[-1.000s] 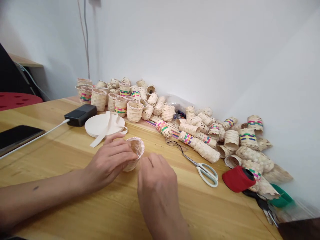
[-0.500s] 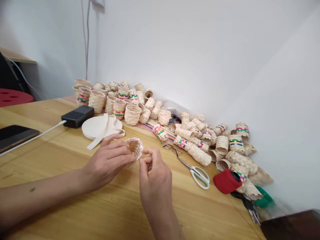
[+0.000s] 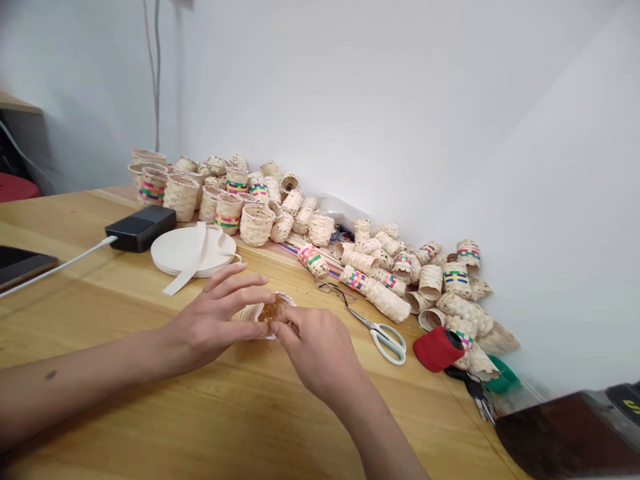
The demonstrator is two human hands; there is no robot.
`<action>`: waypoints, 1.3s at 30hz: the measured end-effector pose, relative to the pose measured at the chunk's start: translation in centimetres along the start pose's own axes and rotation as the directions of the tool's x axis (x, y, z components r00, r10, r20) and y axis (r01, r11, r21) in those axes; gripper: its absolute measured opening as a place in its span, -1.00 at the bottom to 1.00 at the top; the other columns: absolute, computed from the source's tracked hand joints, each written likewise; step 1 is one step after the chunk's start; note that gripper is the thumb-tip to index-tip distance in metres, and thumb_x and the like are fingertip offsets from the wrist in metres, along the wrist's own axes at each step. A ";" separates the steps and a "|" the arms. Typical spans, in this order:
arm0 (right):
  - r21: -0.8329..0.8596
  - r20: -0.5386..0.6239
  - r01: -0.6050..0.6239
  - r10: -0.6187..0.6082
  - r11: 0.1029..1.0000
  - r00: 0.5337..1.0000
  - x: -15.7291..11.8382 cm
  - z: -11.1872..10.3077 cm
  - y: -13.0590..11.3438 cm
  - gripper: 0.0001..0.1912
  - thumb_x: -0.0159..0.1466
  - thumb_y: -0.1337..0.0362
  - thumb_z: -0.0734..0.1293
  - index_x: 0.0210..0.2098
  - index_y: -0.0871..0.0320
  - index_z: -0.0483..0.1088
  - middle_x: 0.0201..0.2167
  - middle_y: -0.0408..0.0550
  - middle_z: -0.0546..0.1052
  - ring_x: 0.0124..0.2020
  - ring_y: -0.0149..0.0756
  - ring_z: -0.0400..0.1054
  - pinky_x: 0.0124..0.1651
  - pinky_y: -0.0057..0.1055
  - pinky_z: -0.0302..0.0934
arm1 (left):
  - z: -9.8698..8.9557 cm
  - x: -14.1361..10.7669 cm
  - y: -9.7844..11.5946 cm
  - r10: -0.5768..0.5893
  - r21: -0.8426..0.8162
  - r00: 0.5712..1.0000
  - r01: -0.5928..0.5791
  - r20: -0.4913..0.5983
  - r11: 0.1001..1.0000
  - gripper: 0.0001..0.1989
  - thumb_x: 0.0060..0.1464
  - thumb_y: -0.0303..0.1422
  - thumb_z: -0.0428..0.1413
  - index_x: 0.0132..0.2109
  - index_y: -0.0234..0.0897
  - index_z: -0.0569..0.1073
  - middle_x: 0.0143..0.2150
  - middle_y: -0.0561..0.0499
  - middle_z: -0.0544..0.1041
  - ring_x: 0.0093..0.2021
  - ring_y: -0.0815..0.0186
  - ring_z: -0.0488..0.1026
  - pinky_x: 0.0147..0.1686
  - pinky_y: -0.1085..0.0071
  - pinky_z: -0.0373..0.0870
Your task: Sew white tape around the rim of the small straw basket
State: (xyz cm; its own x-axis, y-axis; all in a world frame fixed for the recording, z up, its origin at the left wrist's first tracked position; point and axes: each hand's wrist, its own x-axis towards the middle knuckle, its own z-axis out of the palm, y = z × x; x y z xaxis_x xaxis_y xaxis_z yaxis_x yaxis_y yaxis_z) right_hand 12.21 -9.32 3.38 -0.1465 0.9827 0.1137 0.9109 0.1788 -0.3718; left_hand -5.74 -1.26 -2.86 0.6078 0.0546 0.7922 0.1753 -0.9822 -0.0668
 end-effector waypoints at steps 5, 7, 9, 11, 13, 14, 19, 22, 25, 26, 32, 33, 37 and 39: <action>0.280 0.204 -0.119 0.062 0.953 0.977 0.5 -0.5 0.3 -0.78 0.24 0.41 0.23 -0.53 0.14 0.37 -0.72 -0.32 0.27 -0.67 -0.50 0.08 -0.58 -0.54 -0.09 | 0.3 -0.1 0.1 -0.047 -0.073 0.997 0.051 0.059 0.996 -0.80 0.28 -0.39 -0.01 -0.19 -0.10 0.51 0.00 0.00 0.43 0.14 0.23 0.20 0.25 0.12 -0.14; 0.349 0.278 -0.188 0.090 0.918 0.956 0.6 -0.7 0.5 -0.86 0.21 0.40 0.25 -0.45 0.13 0.39 -0.70 -0.32 0.28 -0.65 -0.51 0.07 -0.58 -0.55 -0.09 | 0.4 0.0 0.1 -0.066 -0.100 0.996 0.072 0.060 0.992 -0.83 0.26 -0.37 0.02 -0.21 -0.10 0.52 -0.03 0.01 0.45 0.12 0.24 0.23 0.24 0.14 -0.12; 0.348 0.285 -0.207 0.107 0.914 0.952 0.7 -0.7 0.5 -0.88 0.20 0.40 0.26 -0.45 0.14 0.38 -0.67 -0.31 0.28 -0.63 -0.50 0.08 -0.56 -0.55 -0.07 | 0.4 0.1 0.2 -0.088 -0.128 0.994 0.096 0.060 0.987 -0.84 0.25 -0.37 0.04 -0.24 -0.11 0.52 -0.07 0.01 0.46 0.08 0.25 0.26 0.21 0.15 -0.07; 0.283 0.220 -0.173 0.112 0.943 0.969 0.7 -0.4 0.3 -0.85 0.21 0.40 0.24 -0.49 0.14 0.35 -0.63 -0.28 0.31 -0.58 -0.47 0.13 -0.51 -0.52 -0.05 | 0.4 0.3 0.2 -0.110 -0.160 0.991 0.122 0.080 0.980 -0.81 0.25 -0.39 0.02 -0.26 -0.14 0.52 -0.10 0.00 0.47 0.02 0.25 0.30 0.18 0.15 -0.01; 0.168 0.128 -0.131 0.110 0.977 0.986 0.8 0.1 0.0 -0.82 0.23 0.39 0.23 -0.50 0.14 0.33 -0.56 -0.23 0.38 -0.51 -0.42 0.20 -0.44 -0.49 -0.02 | 0.3 0.4 0.2 -0.119 -0.192 0.988 0.137 0.099 0.972 -0.78 0.26 -0.41 0.00 -0.28 -0.17 0.53 -0.14 -0.01 0.46 -0.05 0.26 0.32 0.14 0.15 0.04; 0.106 0.087 -0.123 0.114 0.987 0.990 0.8 0.4 -0.1 -0.82 0.25 0.38 0.22 -0.49 0.14 0.32 -0.53 -0.20 0.41 -0.47 -0.39 0.23 -0.41 -0.47 -0.02 | 0.3 0.5 0.2 -0.120 -0.209 0.988 0.139 0.098 0.968 -0.77 0.25 -0.42 -0.01 -0.29 -0.18 0.53 -0.15 -0.02 0.46 -0.08 0.26 0.32 0.11 0.16 0.07; -0.075 -0.091 -0.155 0.148 0.985 0.985 1.0 1.8 -1.1 -0.84 0.33 0.32 0.17 -0.38 0.11 0.30 -0.45 -0.11 0.48 -0.39 -0.27 0.31 -0.38 -0.42 -0.07 | 0.2 0.6 -0.3 -0.150 -0.240 0.985 0.166 0.084 0.956 -0.77 0.25 -0.42 0.00 -0.31 -0.23 0.53 -0.19 -0.03 0.46 -0.12 0.26 0.32 0.01 0.22 0.11; -0.091 -0.198 -0.124 0.104 0.988 0.975 0.9 1.9 -1.4 -0.87 0.31 0.32 0.20 -0.38 0.10 0.30 -0.44 -0.12 0.48 -0.38 -0.26 0.31 -0.38 -0.41 -0.07 | 0.1 0.5 -0.5 -0.201 -0.266 0.976 0.216 0.081 0.939 -0.79 0.24 -0.41 0.03 -0.30 -0.21 0.54 -0.16 -0.02 0.45 -0.10 0.26 0.32 -0.02 0.25 0.10; 0.014 -0.209 -0.021 0.023 1.000 0.978 0.8 1.7 -1.2 -0.87 0.29 0.34 0.22 -0.40 0.10 0.32 -0.41 -0.14 0.49 -0.36 -0.29 0.33 -0.34 -0.42 0.00 | 0.1 0.4 -0.6 -0.242 -0.291 0.967 0.255 0.082 0.922 -0.84 0.20 -0.40 0.09 -0.30 -0.18 0.56 -0.13 -0.01 0.44 -0.09 0.24 0.31 -0.07 0.29 0.11; 0.064 -0.191 -0.010 0.022 0.998 0.981 0.9 1.6 -1.1 -0.86 0.30 0.35 0.22 -0.40 0.10 0.33 -0.42 -0.16 0.50 -0.37 -0.30 0.33 -0.33 -0.42 0.02 | 0.1 0.3 -0.6 -0.250 -0.297 0.965 0.264 0.084 0.918 -0.85 0.20 -0.41 0.10 -0.28 -0.16 0.57 -0.13 -0.01 0.43 -0.09 0.24 0.30 -0.08 0.31 0.11; 0.141 -0.139 -0.123 0.143 0.982 0.980 1.8 1.6 -0.5 -0.79 0.31 0.34 0.18 -0.46 0.10 0.29 -0.46 -0.13 0.53 -0.37 -0.26 0.37 -0.30 -0.39 0.08 | 0.4 0.2 -0.5 -0.251 -0.319 0.966 0.257 0.061 0.912 -0.86 0.20 -0.40 0.10 -0.25 -0.16 0.58 -0.16 -0.01 0.42 -0.14 0.26 0.31 -0.13 0.35 0.10; 0.160 -0.141 -0.139 0.162 0.977 0.977 2.0 1.6 -0.4 -0.78 0.32 0.33 0.16 -0.47 0.10 0.27 -0.48 -0.13 0.53 -0.37 -0.26 0.38 -0.29 -0.38 0.08 | 0.4 0.3 -0.5 -0.241 -0.313 0.969 0.248 0.063 0.917 -0.84 0.21 -0.39 0.09 -0.26 -0.16 0.58 -0.16 -0.01 0.43 -0.14 0.26 0.31 -0.13 0.34 0.10; 0.336 -0.106 -0.177 0.223 0.925 0.969 2.5 1.4 0.0 -0.80 0.34 0.29 0.12 -0.42 0.08 0.21 -0.58 -0.20 0.52 -0.45 -0.29 0.37 -0.33 -0.39 0.09 | 0.4 0.4 -0.3 -0.242 -0.282 0.966 0.258 0.092 0.924 -0.81 0.23 -0.36 0.06 -0.28 -0.14 0.57 -0.17 0.00 0.44 -0.14 0.26 0.30 -0.13 0.33 0.09; 0.404 -0.081 -0.148 0.196 0.903 0.977 2.4 1.2 0.2 -0.84 0.33 0.26 0.14 -0.39 0.07 0.22 -0.56 -0.22 0.52 -0.47 -0.31 0.36 -0.36 -0.41 0.09 | 0.3 0.3 -0.4 -0.264 -0.277 0.959 0.282 0.103 0.918 -0.81 0.23 -0.34 0.06 -0.27 -0.13 0.58 -0.16 -0.01 0.44 -0.13 0.25 0.30 -0.13 0.33 0.10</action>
State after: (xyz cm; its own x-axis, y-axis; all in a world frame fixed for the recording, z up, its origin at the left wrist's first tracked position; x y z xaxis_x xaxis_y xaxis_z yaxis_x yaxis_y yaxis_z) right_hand 11.58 -6.88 2.44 0.0670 0.9914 0.1125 0.6885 0.0357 -0.7244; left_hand -5.34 -0.83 -2.76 0.6161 0.3301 0.7152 0.1183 -0.9364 0.3303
